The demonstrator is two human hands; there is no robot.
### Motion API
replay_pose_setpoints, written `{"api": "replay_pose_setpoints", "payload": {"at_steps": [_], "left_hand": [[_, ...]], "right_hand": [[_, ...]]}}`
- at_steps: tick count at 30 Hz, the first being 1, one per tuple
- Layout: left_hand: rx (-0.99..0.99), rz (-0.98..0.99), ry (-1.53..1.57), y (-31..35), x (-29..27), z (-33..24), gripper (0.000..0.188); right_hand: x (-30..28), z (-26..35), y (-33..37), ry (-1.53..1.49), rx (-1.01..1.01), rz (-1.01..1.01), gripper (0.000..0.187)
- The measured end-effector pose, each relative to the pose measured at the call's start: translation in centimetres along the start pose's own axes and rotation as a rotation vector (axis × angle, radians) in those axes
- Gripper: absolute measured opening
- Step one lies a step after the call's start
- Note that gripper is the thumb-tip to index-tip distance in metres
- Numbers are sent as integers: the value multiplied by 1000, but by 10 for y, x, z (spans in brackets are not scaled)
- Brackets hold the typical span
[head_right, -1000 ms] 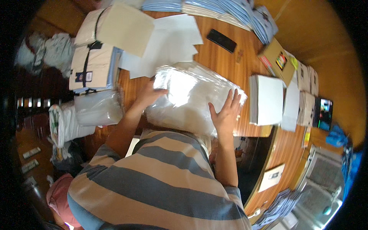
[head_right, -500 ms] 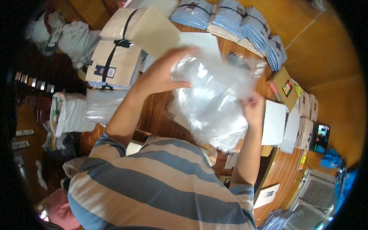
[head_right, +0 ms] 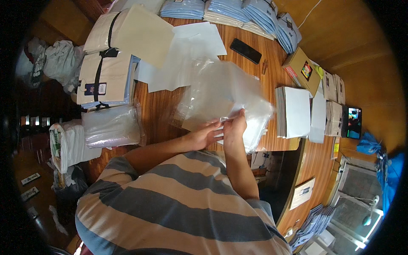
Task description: The person sorts through a stack of clear plastic bags, picking them up, shaking them out, and laying them down on a wooden surface while other packed textile goods and papers are visible around the workspace.
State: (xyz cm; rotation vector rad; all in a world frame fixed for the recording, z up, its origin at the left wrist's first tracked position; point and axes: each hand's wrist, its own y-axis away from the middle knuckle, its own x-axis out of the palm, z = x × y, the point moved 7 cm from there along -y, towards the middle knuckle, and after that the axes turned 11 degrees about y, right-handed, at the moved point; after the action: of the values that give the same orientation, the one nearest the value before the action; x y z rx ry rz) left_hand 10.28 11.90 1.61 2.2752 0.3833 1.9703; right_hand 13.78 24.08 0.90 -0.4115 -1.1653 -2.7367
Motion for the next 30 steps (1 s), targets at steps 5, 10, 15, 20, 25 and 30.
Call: {"api": "replay_pose_setpoints", "payload": {"at_steps": [5, 10, 15, 20, 25, 30], "left_hand": [[194, -355, 215, -18, -20, -11, 30], [640, -525, 31, -3, -50, -76, 23], [489, -734, -499, 59, -48, -158, 67], [306, -795, -966, 80, -73, -237, 65], [612, -763, -678, 69, -70, -219, 63], [704, -716, -694, 48, -89, -220, 56]], "right_hand": [[-14, 0, 12, -6, -78, 99, 39], [-32, 1, 75, -154, 43, 303, 55], [-155, 76, 43, 530, -464, -100, 50], [-4, 89, 29, 1218, -733, 340, 44], [84, 46, -18, 1637, -757, 386, 78], [101, 24, -31, 1845, -705, 389, 72]]}}
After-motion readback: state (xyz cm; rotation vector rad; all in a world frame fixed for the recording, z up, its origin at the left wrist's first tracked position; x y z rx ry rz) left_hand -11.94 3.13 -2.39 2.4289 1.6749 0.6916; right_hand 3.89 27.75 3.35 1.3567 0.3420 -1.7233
